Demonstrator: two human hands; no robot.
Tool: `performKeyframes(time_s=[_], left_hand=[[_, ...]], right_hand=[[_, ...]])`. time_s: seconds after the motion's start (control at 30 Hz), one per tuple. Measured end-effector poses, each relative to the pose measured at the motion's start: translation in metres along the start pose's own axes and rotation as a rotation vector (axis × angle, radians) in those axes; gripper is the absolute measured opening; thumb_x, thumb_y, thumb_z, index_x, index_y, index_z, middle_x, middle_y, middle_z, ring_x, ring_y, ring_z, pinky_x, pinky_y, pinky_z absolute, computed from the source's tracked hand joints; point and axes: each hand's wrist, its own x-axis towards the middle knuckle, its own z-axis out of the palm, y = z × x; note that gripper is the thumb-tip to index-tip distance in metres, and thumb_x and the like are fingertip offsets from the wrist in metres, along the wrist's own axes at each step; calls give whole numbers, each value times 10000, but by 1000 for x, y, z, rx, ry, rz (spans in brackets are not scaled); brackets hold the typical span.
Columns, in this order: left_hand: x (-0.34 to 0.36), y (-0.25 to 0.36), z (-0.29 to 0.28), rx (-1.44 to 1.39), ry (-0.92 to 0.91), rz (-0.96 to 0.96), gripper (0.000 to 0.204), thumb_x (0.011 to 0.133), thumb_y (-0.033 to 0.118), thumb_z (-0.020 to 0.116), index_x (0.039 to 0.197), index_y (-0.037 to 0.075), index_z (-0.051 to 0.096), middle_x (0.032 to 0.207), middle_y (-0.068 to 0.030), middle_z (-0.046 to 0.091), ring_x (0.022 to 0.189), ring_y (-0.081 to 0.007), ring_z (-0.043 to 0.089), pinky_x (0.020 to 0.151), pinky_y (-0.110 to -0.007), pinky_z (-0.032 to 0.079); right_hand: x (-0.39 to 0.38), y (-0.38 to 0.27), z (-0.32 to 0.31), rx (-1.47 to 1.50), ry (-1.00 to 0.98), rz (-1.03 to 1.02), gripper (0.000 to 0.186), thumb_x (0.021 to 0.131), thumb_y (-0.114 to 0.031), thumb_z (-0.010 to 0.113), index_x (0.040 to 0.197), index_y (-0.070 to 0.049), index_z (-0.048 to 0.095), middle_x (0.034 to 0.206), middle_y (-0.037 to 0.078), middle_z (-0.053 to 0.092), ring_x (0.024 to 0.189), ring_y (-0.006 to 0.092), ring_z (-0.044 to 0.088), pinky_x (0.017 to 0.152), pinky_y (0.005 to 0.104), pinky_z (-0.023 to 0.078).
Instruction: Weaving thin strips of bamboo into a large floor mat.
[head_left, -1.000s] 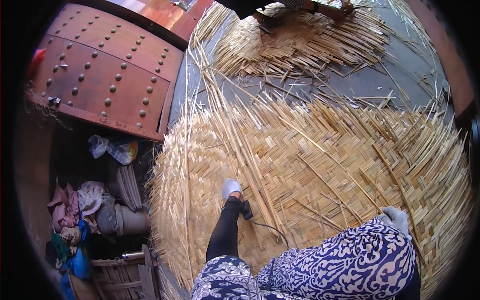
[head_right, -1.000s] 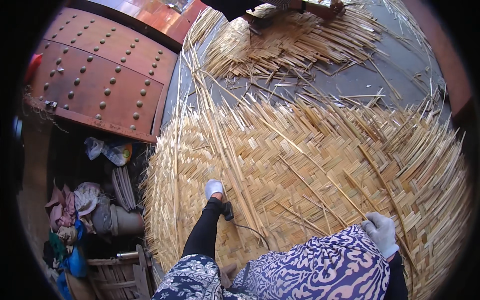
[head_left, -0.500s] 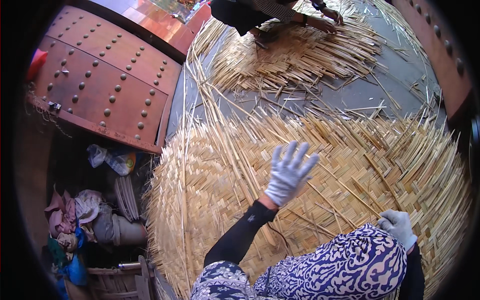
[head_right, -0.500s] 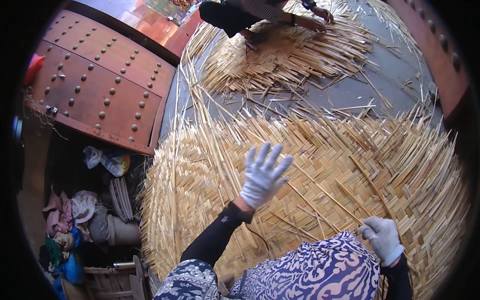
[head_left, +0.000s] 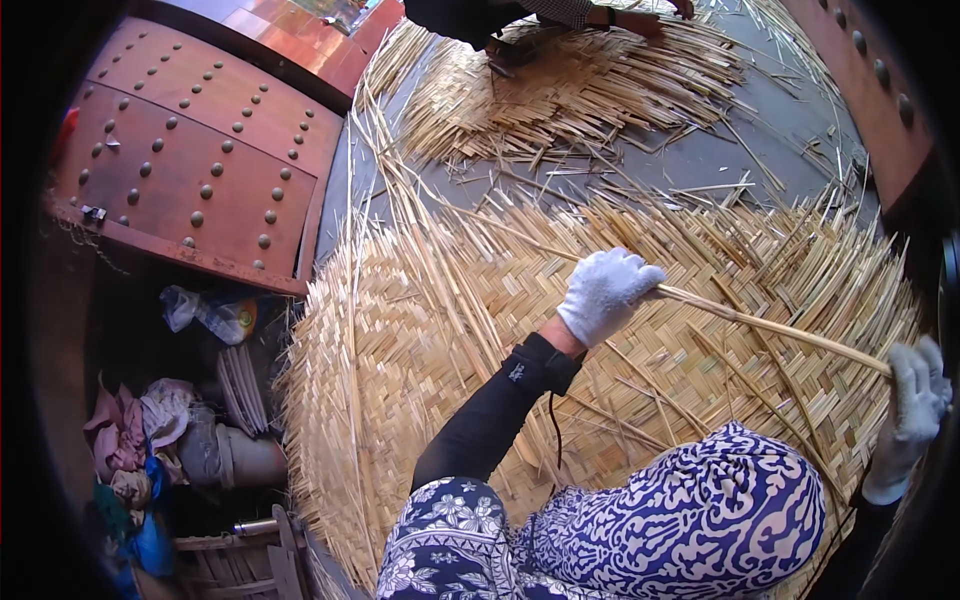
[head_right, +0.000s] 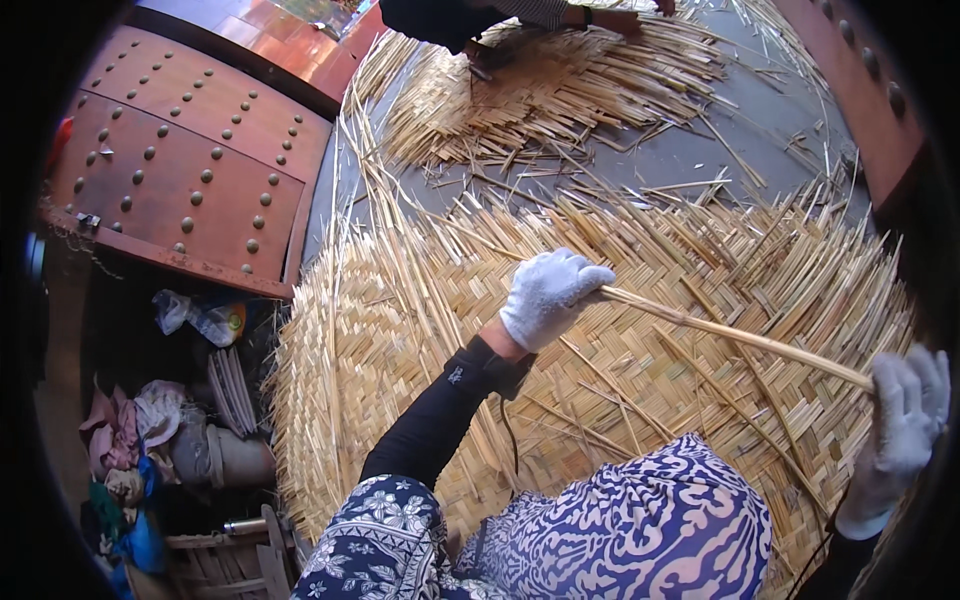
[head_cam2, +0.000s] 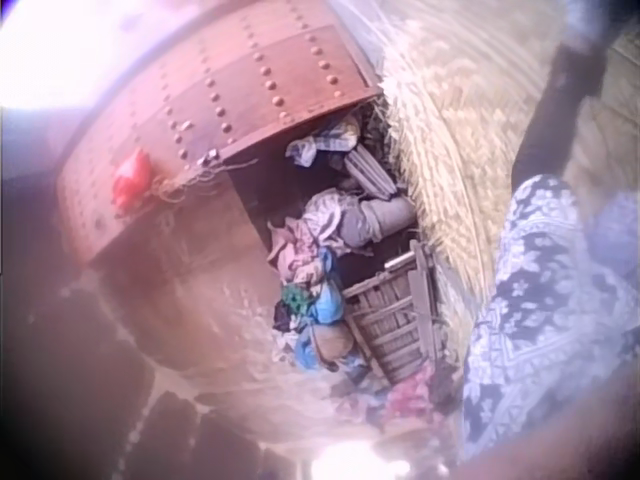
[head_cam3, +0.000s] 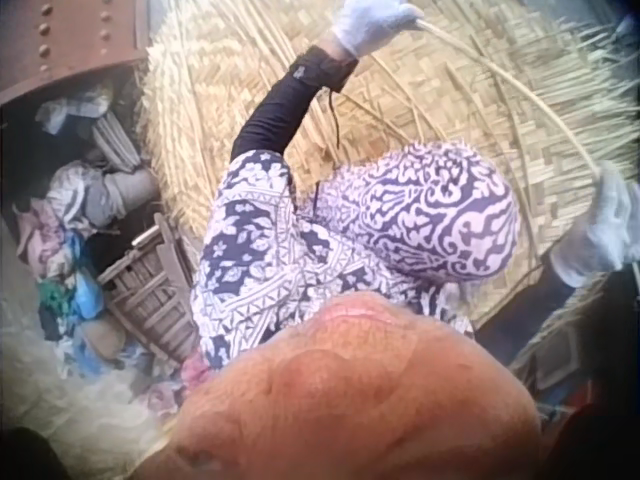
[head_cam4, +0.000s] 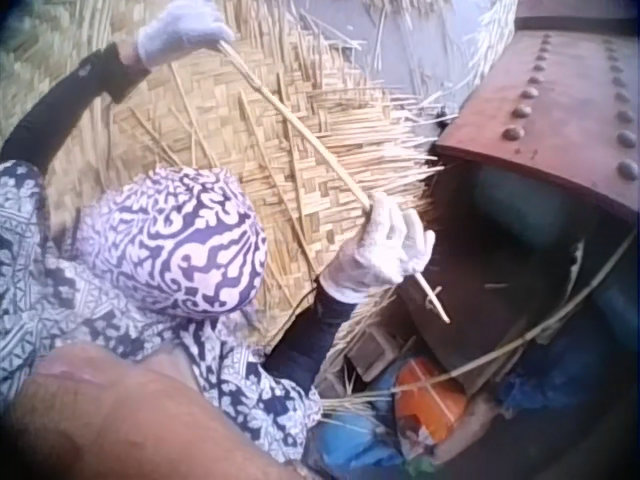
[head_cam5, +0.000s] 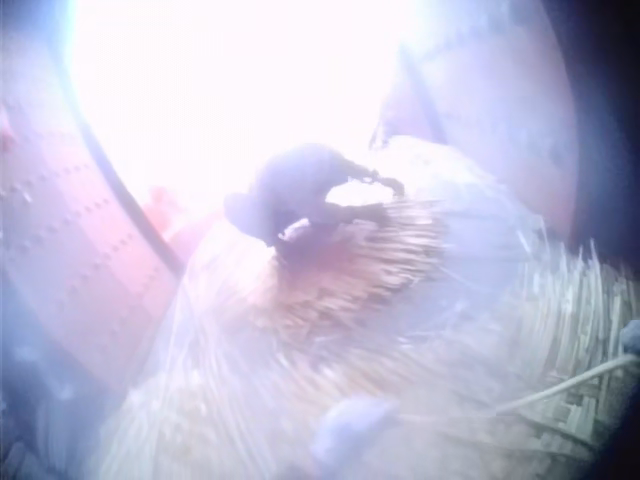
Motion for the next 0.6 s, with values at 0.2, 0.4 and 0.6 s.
performKeyframes(time_s=[0.2,0.4,0.6], left_hand=[[37,27,-11,-349,343,-125,173,780,240,595,806,71,572,619,-35,563,445,-115,465,397,-227,363],[93,116,-44,-1847,184,-408,338,834,388,496,795,59,564,640,-5,578,417,-37,438,370,-172,337],[100,124,-58,-2174,204,-185,386,833,445,423,819,78,543,668,-38,514,594,-161,545,544,-282,454]], right_hand=[[-11,-24,12,574,74,26,323,847,-153,495,1121,15,465,1049,150,519,1048,294,469,879,384,403],[-1,-97,91,1648,-256,588,1089,552,-473,741,1344,-46,127,1352,171,244,1241,273,261,985,391,254],[29,-105,58,2203,-748,439,470,586,-88,731,1008,3,543,1001,91,549,1011,207,482,937,346,316]])
